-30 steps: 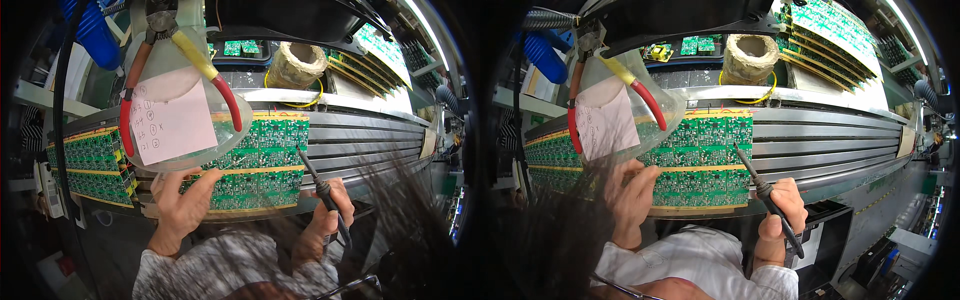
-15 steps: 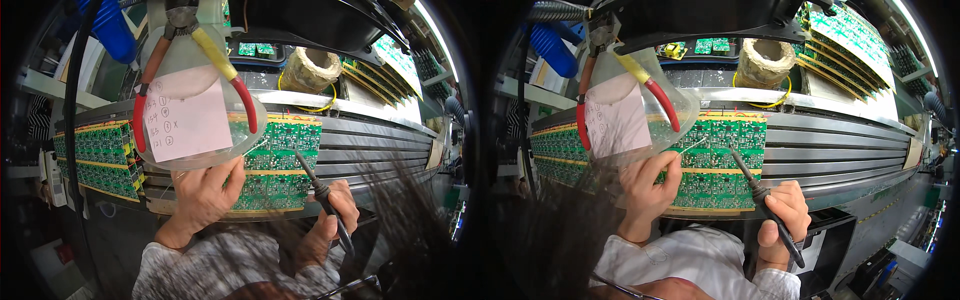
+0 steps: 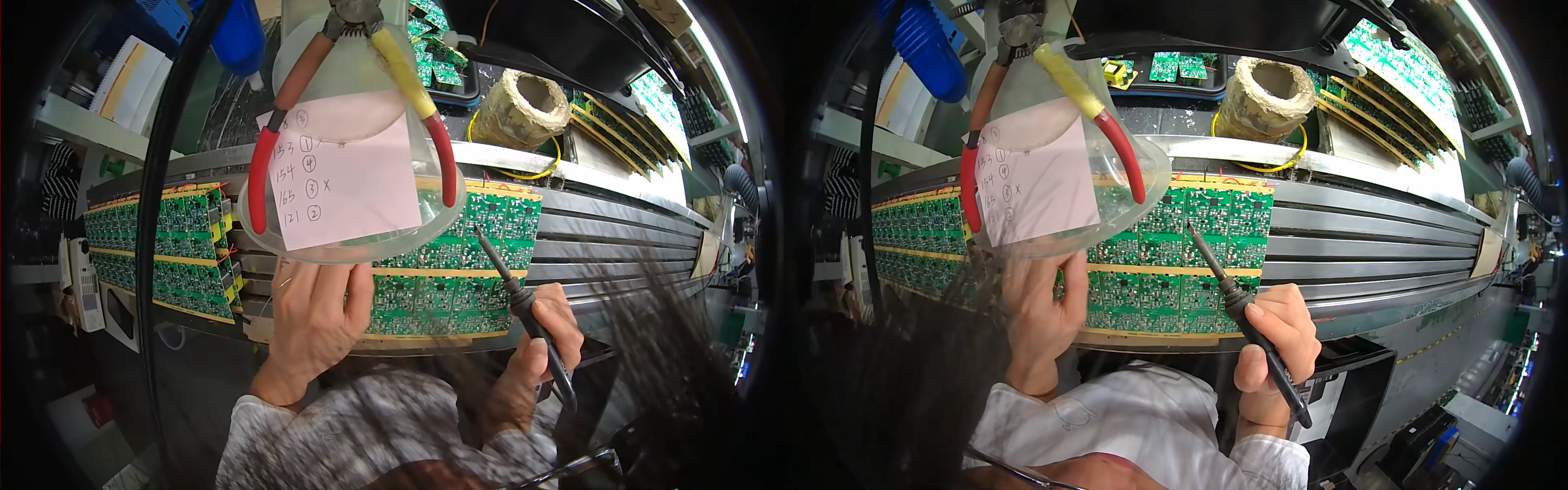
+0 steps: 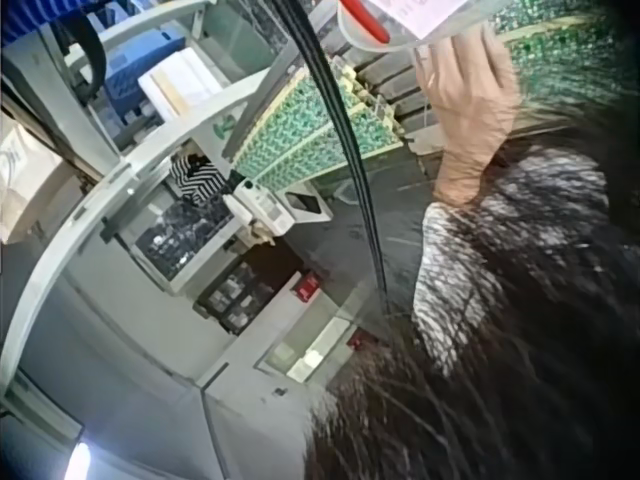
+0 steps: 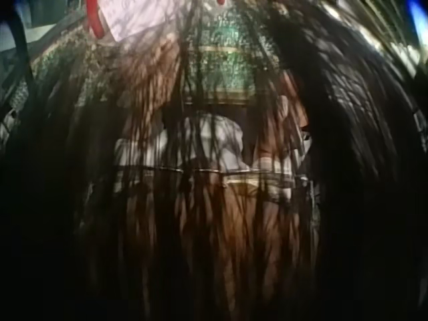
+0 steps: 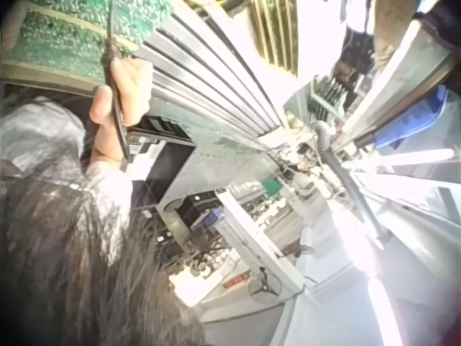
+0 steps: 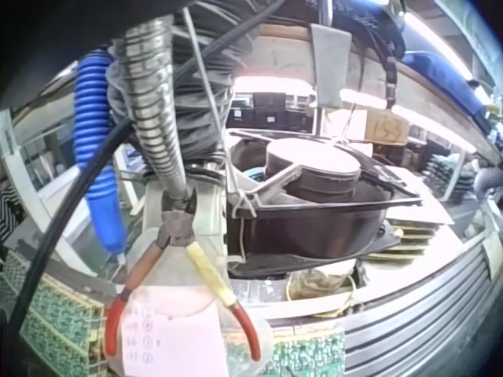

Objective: The person solders joints on circuit board panels using a soldering iron and solder wire, turning and moving the panels along the metal workstation track.

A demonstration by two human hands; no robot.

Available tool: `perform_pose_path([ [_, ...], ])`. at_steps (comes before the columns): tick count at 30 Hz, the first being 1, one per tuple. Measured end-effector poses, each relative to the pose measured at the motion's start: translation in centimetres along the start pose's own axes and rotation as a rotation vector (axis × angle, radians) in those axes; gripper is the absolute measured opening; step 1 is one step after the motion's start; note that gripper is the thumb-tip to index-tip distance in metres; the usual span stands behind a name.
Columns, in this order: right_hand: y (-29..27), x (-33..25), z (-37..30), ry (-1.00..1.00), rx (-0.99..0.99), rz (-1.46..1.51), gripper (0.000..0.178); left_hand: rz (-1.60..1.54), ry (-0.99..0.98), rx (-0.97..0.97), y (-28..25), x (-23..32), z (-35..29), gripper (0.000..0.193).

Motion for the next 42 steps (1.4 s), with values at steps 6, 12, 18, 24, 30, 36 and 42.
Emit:
perform_pose_path([
  [6,0.5,0.0,-0.3,0.026,-0.028,0.049,0.034,-0.084,-0.036,0.137,-1.9,-2.1,-0.4,0.022],
  [12,2.0,-0.7,-0.6,0.045,-0.071,0.058,0.032,-0.12,-0.016,0.171,-1.9,-2.2,0.1,0.024],
  [18,2.7,-1.4,-0.7,0.019,-0.148,0.043,0.031,-0.231,0.033,0.155,-1.8,-2.7,-1.1,0.022],
  [24,2.9,-1.5,-1.3,0.029,-0.179,0.019,0.03,-0.265,0.072,0.161,-1.8,-2.9,-1.8,0.02],
  [30,3.0,-1.5,-1.5,0.016,-0.189,0.022,0.028,-0.204,0.119,0.149,-1.3,-2.6,-1.9,0.019],
  [36,3.2,-2.5,-1.5,-0.068,-0.267,-0.036,0.024,-0.142,0.123,0.128,-1.0,-2.2,-1.8,0.019],
  [42,3.7,-3.5,-0.8,-0.114,-0.334,-0.098,0.024,-0.212,0.086,0.147,-1.5,-2.6,-0.7,0.018],
])
Point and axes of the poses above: each hand's wrist, its own z-axis towards the middle knuckle, its own y-axis out of the palm, x = y × z, the point moved 6 cm from there along z, towards the middle knuckle, and after that the axes turned 13 degrees about x, right-handed, at the moved point
